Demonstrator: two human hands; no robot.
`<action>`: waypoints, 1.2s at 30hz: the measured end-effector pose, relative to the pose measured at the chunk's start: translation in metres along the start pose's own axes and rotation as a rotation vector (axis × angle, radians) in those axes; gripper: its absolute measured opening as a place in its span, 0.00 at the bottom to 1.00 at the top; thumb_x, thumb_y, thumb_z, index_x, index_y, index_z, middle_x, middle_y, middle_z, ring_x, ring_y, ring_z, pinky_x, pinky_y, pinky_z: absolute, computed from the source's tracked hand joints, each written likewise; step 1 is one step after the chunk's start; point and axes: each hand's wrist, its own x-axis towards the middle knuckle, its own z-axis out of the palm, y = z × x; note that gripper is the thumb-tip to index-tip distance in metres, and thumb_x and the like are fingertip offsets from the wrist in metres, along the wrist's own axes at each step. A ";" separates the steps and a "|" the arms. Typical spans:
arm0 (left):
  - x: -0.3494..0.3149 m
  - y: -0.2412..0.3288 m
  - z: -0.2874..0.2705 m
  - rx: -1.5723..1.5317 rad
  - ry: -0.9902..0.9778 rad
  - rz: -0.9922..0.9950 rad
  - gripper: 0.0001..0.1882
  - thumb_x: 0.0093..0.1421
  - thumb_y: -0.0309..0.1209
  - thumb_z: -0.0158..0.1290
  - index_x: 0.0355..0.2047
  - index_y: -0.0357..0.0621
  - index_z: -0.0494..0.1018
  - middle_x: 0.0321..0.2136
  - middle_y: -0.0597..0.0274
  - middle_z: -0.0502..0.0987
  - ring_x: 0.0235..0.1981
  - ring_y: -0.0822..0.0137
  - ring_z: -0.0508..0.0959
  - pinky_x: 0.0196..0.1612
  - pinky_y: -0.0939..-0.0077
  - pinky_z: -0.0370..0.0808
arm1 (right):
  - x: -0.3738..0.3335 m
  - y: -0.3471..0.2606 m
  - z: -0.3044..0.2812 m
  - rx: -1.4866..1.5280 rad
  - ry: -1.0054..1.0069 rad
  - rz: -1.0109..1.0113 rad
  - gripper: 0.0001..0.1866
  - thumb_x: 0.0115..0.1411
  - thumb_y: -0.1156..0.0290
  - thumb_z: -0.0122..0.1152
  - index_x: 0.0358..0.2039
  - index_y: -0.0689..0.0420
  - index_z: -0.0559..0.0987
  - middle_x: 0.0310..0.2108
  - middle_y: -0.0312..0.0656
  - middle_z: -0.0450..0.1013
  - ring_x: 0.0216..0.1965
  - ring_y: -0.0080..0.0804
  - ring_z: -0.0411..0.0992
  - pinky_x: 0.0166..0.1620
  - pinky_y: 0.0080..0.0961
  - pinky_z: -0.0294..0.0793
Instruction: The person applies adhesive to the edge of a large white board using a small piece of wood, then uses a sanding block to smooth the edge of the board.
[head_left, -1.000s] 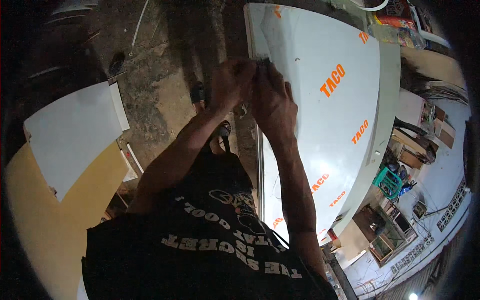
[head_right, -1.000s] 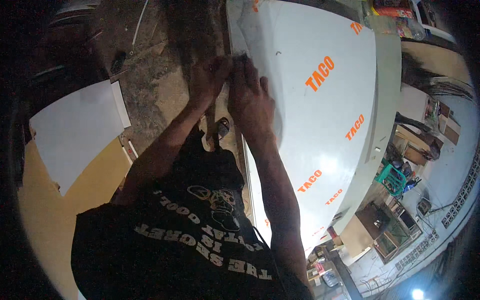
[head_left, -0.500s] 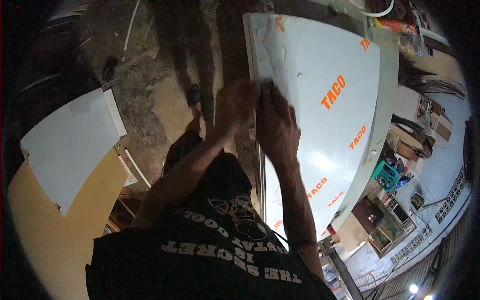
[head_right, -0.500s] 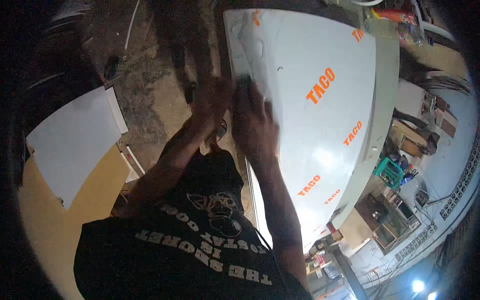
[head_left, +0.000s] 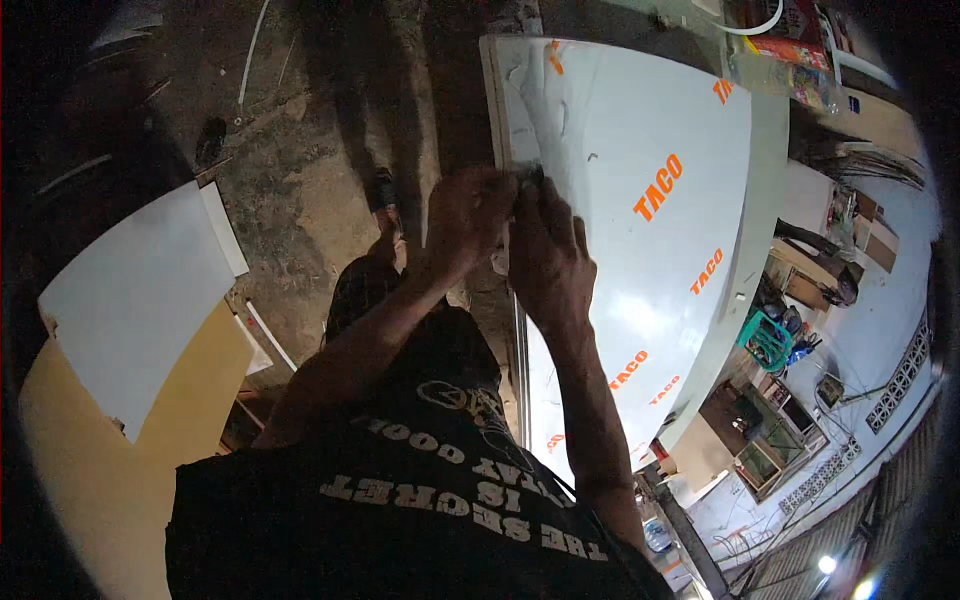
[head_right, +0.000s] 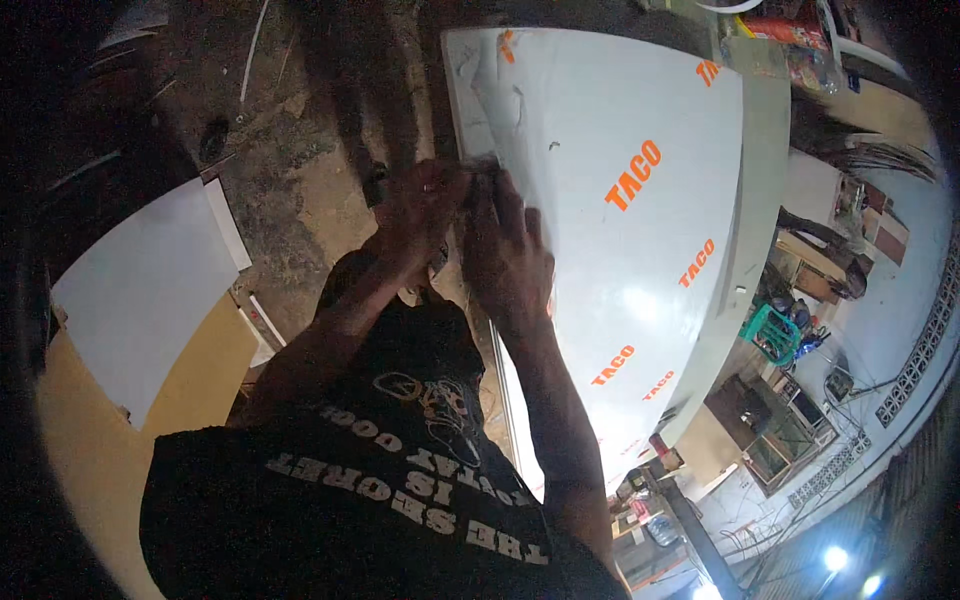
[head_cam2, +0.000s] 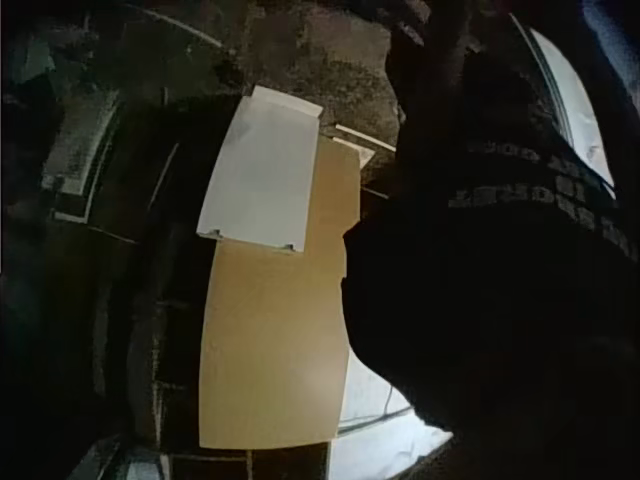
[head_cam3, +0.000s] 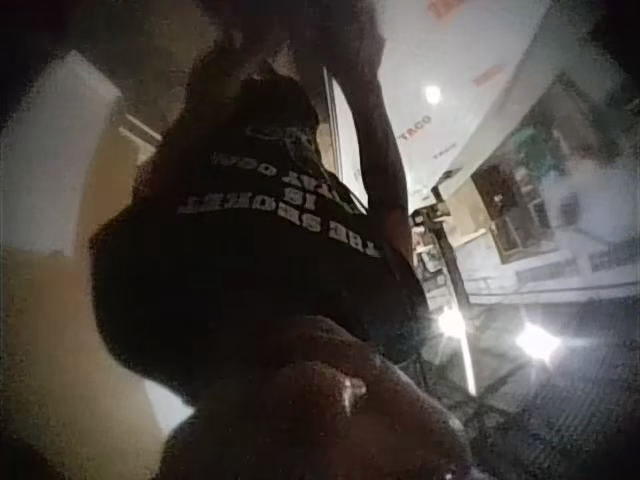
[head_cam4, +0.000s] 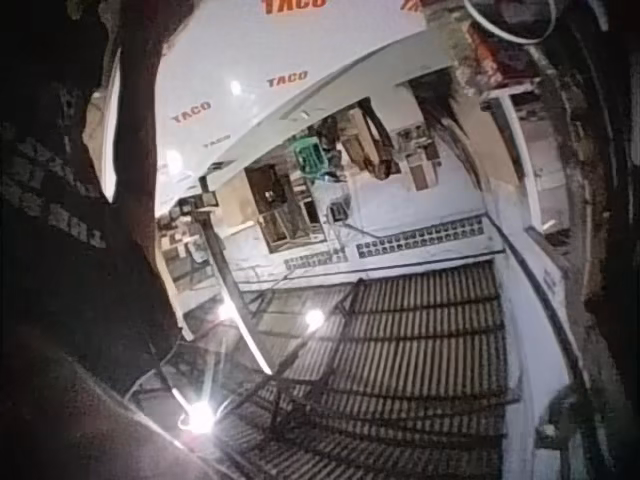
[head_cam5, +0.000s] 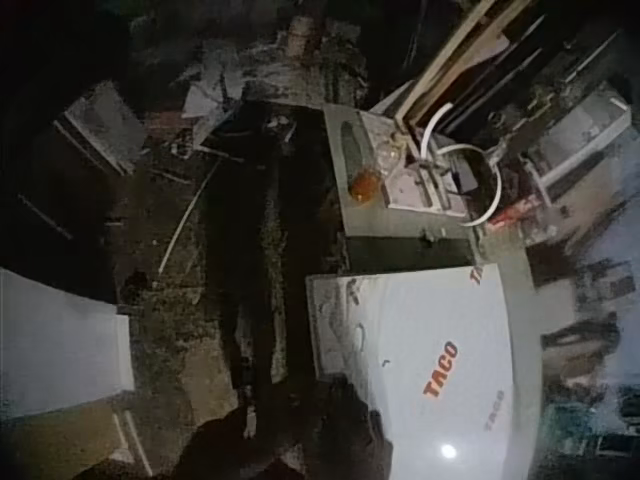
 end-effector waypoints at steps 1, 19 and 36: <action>0.007 -0.002 -0.001 -0.003 -0.002 0.002 0.17 0.71 0.40 0.56 0.41 0.34 0.79 0.28 0.56 0.82 0.27 0.68 0.81 0.34 0.68 0.81 | -0.001 0.000 0.001 -0.016 0.004 0.017 0.34 0.58 0.73 0.65 0.66 0.52 0.70 0.64 0.50 0.67 0.55 0.54 0.74 0.53 0.46 0.82; 0.009 0.017 -0.006 0.195 -0.019 -0.204 0.15 0.71 0.37 0.56 0.41 0.36 0.81 0.35 0.53 0.85 0.36 0.67 0.85 0.42 0.70 0.82 | 0.005 -0.001 0.001 0.011 0.009 0.055 0.33 0.56 0.76 0.65 0.64 0.51 0.72 0.64 0.48 0.68 0.54 0.52 0.74 0.48 0.45 0.84; 0.019 0.013 -0.014 0.190 0.011 0.066 0.14 0.70 0.37 0.58 0.40 0.37 0.80 0.25 0.59 0.83 0.28 0.71 0.84 0.31 0.74 0.81 | 0.018 0.007 0.013 0.017 0.076 -0.060 0.34 0.58 0.74 0.65 0.66 0.51 0.70 0.65 0.48 0.66 0.57 0.51 0.73 0.50 0.41 0.84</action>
